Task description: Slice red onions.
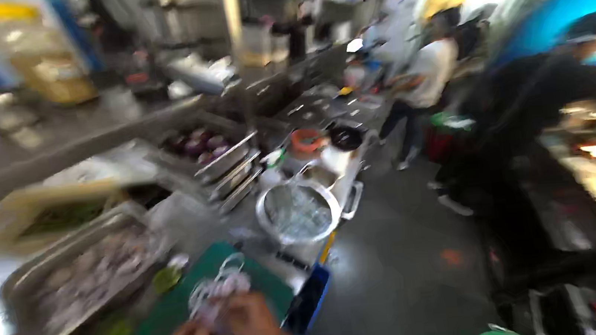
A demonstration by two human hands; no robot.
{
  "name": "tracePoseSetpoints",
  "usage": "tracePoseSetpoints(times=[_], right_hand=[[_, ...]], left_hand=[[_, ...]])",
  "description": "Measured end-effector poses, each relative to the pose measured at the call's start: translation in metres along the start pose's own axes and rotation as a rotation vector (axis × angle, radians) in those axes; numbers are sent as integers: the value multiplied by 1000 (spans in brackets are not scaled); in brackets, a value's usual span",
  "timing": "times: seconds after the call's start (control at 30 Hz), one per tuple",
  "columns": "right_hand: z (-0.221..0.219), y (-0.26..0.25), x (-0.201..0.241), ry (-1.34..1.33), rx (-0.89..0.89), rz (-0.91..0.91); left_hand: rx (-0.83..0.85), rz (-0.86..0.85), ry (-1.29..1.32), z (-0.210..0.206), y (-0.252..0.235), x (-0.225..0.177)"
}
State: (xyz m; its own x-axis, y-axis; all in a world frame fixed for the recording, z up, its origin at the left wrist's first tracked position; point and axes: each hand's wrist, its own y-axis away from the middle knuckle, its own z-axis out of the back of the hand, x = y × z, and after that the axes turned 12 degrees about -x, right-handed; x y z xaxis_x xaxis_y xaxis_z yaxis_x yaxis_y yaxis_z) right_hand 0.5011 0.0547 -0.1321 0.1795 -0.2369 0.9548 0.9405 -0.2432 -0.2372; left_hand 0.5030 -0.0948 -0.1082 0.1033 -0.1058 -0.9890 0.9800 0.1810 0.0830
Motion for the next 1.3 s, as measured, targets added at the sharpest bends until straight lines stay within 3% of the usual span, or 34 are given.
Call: tracePoseSetpoints(times=[0.07,0.13,0.2,0.3,0.43,0.57,0.67,0.73,0.8,0.87,1.0,1.13,1.2,1.3], right_hand=[[4,5,7,-39,164,-122],[-1,4,-2,-52,246,-91],[-3,9,-11,-67,214,-103],[-6,8,-14,-236,157,-325],[-3,-8,-7,-414,116,-563],[4,-22,-10,-519,125,-629],[4,-28,-19,-372,155,-437],[2,-30,-36,-32,177,-32],[-5,-35,-58,332,171,371],[-10,-37,-71,540,203,514],[0,-45,-75,571,153,464],[16,-81,-94,485,44,346],[10,-95,-113,463,84,284],[-10,-93,-134,439,243,204]], left_hand=[[-61,30,-18,4,4,14],[-56,107,68,8,7,5],[-35,210,137,12,13,-8],[-39,265,204,20,17,0],[-29,144,350,38,18,42],[-96,182,488,53,17,55],[-117,200,543,53,13,55],[-107,151,480,45,7,55],[-102,69,217,31,-4,58],[-73,23,-115,16,-18,67],[-49,20,-486,5,-34,68],[-300,-83,-552,16,-33,83],[-411,-155,-536,16,-39,105],[-355,-220,-527,-5,-50,133]])
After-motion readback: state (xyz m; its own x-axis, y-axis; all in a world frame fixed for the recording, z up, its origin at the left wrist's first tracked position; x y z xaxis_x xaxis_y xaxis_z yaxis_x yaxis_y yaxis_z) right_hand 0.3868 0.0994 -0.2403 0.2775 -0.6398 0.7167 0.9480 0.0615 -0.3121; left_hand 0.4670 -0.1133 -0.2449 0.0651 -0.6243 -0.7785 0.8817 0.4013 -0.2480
